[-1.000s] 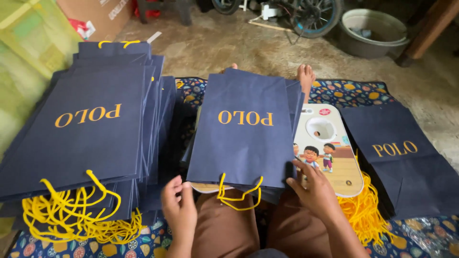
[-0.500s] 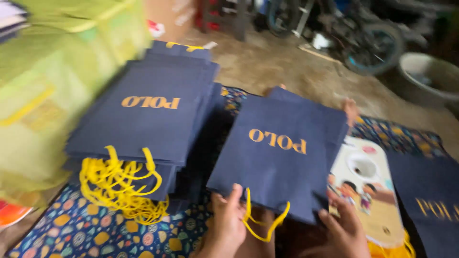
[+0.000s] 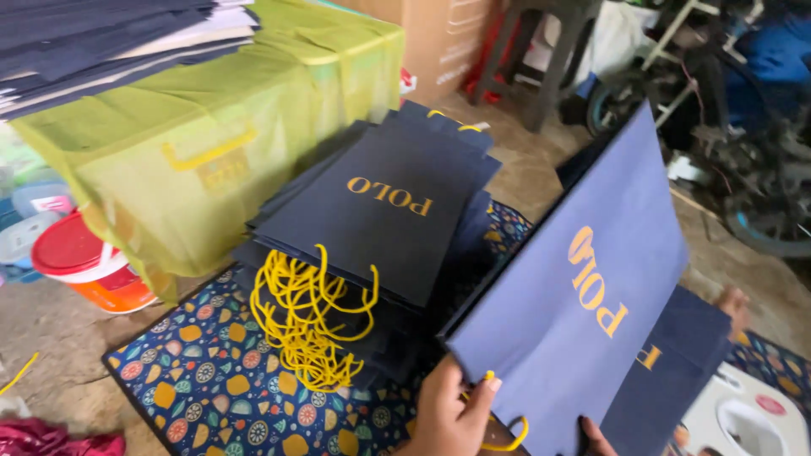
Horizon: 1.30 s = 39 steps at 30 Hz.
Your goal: Threading yellow cord handles through pre-punched holes in blue paper shopping bags.
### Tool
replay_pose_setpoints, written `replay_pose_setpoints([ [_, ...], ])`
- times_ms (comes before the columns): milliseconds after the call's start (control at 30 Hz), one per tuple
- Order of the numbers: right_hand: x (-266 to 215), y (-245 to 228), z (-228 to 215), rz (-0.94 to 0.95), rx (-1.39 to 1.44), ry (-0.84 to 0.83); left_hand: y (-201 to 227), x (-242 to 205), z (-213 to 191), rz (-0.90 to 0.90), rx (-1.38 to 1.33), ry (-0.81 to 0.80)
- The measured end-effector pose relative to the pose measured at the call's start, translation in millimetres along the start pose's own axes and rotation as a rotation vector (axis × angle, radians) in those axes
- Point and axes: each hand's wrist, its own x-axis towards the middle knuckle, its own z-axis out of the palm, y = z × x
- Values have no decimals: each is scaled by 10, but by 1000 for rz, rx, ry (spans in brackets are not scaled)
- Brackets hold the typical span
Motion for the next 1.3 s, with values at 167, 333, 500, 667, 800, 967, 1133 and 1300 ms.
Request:
replay_pose_setpoints([
  [167, 221, -435, 878, 8, 134, -47, -184, 184, -456, -11, -37, 222],
  [333, 405, -2057, 2019, 219, 109, -293, -574, 523, -993, 24, -128, 550],
  [500, 585, -1771, 2312, 298, 139, -445, -523, 475, -1073, -298, 24, 540],
  [667, 645, -1715, 2421, 337, 110, -451, -782, 203, -846, -46, 405, 489],
  [800, 707, -2007, 2510, 349, 17, -450, -879, 186, -668, 37, 596, 334],
  [967, 728, -1881, 2524, 308, -30, -462, -1235, 294, -625, -23, 784, 354],
  [1133, 598, -1671, 2464, 258, 59, -543, -1299, 390, -624, -34, 819, 380],
  [1300, 547, -1595, 2319, 275, 63, -548, -1332, 415, -649, -102, 792, 346],
])
